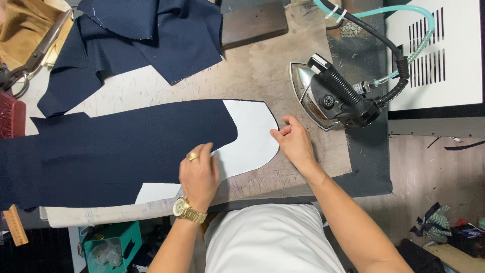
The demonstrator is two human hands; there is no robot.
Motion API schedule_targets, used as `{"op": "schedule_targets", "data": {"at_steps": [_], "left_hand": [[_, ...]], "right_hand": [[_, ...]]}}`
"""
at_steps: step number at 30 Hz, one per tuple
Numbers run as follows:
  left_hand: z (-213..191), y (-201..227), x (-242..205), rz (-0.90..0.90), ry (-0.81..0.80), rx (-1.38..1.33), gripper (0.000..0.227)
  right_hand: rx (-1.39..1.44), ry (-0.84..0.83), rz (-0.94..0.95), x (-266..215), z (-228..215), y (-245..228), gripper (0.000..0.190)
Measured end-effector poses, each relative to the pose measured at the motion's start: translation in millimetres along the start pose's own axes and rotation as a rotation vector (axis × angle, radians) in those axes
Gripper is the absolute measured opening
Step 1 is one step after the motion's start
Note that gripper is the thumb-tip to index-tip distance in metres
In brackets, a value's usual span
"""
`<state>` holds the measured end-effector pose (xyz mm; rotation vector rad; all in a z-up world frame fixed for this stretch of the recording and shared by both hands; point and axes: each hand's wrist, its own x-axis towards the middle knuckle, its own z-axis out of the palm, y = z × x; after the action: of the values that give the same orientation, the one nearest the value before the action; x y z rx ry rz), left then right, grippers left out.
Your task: The person irons blue fabric patterns on a table using an iron. They flip the fabric piece and iron the surface again before picking up a pair of scissors.
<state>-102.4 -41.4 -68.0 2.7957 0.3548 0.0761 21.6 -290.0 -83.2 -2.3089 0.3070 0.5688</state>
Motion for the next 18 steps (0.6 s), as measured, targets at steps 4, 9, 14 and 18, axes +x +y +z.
{"op": "schedule_targets", "data": {"at_steps": [4,9,14,18], "left_hand": [[28,38,26,0.388,0.005,-0.052,0.045],[62,50,48,0.448,-0.165,0.055,0.059],[60,51,51,0.439,-0.148,0.077,0.059],[63,45,53,0.449,-0.134,0.064,0.058]], "right_hand": [[0.016,0.020,0.000,-7,0,-3,0.055],[0.035,0.072,0.032,2,4,2,0.052],[0.151,0.072,0.021,13,7,21,0.054],[0.266,0.122,-0.042,-11,-15,-2,0.045]]}}
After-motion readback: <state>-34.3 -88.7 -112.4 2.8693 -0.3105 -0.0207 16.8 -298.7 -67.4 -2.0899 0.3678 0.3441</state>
